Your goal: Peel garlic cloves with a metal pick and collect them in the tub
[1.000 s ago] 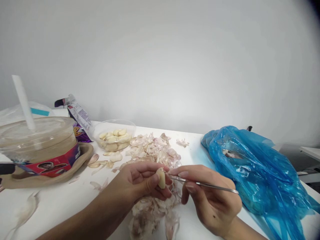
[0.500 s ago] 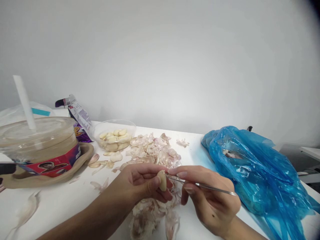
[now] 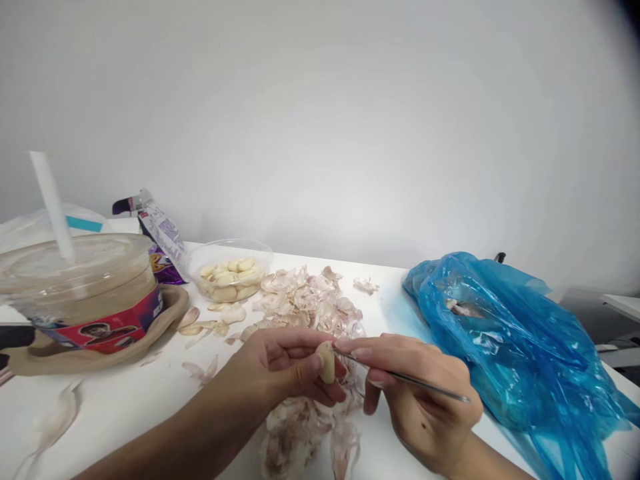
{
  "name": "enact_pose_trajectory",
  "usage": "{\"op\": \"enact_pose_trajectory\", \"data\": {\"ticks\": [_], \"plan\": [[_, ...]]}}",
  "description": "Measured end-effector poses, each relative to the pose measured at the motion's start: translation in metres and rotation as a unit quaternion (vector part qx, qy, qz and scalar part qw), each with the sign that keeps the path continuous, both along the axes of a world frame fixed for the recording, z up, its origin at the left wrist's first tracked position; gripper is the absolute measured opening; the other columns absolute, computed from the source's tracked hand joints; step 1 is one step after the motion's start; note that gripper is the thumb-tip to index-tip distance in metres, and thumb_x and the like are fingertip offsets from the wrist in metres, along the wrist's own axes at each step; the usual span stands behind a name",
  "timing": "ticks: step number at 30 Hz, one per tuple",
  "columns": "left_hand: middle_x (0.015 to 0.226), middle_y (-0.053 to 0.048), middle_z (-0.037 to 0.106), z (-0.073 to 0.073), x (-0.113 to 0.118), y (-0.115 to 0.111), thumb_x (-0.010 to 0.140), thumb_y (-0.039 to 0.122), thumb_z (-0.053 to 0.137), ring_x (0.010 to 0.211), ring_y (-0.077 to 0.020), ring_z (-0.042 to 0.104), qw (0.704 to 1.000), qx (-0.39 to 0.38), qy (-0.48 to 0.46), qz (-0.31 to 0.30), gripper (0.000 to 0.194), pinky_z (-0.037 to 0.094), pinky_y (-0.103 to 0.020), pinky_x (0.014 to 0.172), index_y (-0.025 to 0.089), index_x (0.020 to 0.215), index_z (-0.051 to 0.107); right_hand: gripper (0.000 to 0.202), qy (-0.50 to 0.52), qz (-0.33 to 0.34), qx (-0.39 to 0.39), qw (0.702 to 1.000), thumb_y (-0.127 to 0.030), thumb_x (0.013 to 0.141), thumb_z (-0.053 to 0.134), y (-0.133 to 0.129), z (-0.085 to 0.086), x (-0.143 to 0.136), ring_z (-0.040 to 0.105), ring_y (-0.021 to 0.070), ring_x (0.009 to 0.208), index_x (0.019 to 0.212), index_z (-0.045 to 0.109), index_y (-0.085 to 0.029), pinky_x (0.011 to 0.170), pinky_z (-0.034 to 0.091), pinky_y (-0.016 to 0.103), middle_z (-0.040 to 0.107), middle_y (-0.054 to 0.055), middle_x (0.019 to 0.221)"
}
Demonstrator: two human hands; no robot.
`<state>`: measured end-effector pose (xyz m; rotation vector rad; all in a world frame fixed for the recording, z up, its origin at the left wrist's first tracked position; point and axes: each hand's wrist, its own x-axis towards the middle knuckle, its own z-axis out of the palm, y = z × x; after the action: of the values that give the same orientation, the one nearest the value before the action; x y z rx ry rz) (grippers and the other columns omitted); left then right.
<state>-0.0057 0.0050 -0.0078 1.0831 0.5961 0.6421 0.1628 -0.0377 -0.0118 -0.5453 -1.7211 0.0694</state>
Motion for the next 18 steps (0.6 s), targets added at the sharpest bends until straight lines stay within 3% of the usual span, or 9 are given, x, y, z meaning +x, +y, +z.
{"op": "enact_pose_trajectory", "data": {"ticks": [11,18], "plan": [[0.073,-0.002,0.07,0.0019,-0.0004,-0.0011,0.076,0.024,0.067,0.068,-0.0127,0.063,1.0,0.005,0.001,-0.006,0.011,0.049,-0.022,0.065,0.017,0.082,0.073,0.028,-0.014,0.013,0.002,1.0,-0.001,0.082,0.048,0.0007,-0.0008,0.0022,0.071,0.0164,0.078,0.103,0.064,-0.01,0.052,0.059,0.019,0.072,0.013,0.094],[0.073,-0.002,0.071,0.0001,-0.0008,-0.0016,0.074,0.025,0.069,0.068,-0.0132,0.064,1.0,-0.012,0.0,-0.002,0.013,0.049,-0.023,0.067,0.018,0.084,0.073,0.032,-0.021,0.01,0.002,1.0,0.001,0.08,0.047,0.0002,-0.0051,0.0048,0.071,0.0177,0.076,0.104,0.063,-0.012,0.049,0.057,0.022,0.072,0.012,0.096]]}}
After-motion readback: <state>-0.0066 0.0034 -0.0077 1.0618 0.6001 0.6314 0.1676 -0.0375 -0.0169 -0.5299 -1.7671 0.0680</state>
